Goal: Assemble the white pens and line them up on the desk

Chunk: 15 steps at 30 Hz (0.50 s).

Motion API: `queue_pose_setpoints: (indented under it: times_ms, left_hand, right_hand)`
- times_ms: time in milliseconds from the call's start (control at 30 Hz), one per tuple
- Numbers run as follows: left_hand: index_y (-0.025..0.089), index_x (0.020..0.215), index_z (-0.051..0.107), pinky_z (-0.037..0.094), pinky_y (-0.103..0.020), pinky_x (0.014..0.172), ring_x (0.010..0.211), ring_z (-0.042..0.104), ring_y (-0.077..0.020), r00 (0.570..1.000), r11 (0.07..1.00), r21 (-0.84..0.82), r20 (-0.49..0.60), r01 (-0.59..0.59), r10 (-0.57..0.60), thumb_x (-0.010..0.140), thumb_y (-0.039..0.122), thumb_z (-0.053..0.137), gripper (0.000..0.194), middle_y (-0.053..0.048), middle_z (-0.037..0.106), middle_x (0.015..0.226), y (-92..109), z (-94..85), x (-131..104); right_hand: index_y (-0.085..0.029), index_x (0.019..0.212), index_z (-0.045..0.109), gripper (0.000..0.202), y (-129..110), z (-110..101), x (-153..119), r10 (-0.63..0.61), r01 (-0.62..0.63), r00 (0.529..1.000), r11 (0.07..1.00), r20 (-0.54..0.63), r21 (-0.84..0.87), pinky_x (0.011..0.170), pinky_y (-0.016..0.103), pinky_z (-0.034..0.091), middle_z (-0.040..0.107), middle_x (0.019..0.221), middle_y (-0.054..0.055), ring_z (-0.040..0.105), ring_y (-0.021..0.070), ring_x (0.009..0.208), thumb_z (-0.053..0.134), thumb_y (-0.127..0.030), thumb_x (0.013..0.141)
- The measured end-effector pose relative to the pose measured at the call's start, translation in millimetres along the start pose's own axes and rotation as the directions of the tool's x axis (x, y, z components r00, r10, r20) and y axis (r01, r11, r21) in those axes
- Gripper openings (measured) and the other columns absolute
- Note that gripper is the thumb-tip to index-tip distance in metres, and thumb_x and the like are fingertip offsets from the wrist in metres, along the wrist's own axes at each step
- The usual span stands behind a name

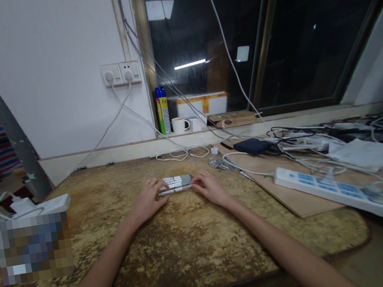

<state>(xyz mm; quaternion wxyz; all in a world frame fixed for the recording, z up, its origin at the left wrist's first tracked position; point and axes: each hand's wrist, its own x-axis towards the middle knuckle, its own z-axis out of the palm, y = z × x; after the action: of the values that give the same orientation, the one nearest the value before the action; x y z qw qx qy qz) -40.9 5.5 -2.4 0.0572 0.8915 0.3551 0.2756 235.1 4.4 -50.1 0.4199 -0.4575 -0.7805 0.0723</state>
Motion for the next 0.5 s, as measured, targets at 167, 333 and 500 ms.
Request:
queue_pose_setpoints:
  times_ms: [167, 333, 500]
  left_hand:
    - [0.022, 0.110, 0.062, 0.043, -0.036, 0.100, 0.110, 0.057, -0.0238, 1.000, 0.991, -0.130, 0.006, 0.011, -0.010, 0.094, 0.029, 0.054, 0.019, -0.007, 0.063, 0.115, 13.1, 4.1, 2.6]
    - [0.020, 0.108, 0.062, 0.044, -0.035, 0.097, 0.107, 0.058, -0.0227, 0.999, 0.987, -0.161, -0.031, 0.019, -0.024, 0.099, 0.032, 0.047, 0.021, -0.007, 0.064, 0.112, 21.3, 4.5, 3.9]
    - [0.021, 0.116, 0.059, 0.040, -0.036, 0.102, 0.113, 0.054, -0.0229, 0.997, 0.996, 0.037, -0.003, -0.076, 0.076, 0.104, 0.030, 0.036, 0.028, -0.008, 0.063, 0.117, 33.8, 0.2, 5.6]
  right_hand:
    - [-0.017, 0.100, 0.066, 0.013, -13.4, 2.6, 1.0, -0.009, 0.009, 1.000, 0.997, -0.005, 0.073, 0.090, 0.034, 0.044, 0.066, 0.100, 0.007, 0.058, 0.0204, 0.098, 0.059, -0.026, 0.094]
    - [-0.019, 0.113, 0.060, 0.020, -28.2, 1.9, -3.6, -0.075, 0.073, 0.996, 0.997, 0.044, 0.037, 0.094, 0.035, 0.043, 0.066, 0.111, 0.007, 0.058, 0.0208, 0.104, 0.058, -0.027, 0.095]
    - [-0.020, 0.116, 0.061, 0.020, -37.2, -0.3, -5.8, -0.141, 0.155, 0.978, 0.984, 0.152, -0.087, 0.096, 0.033, 0.043, 0.068, 0.116, 0.009, 0.060, 0.0205, 0.107, 0.049, -0.025, 0.101]
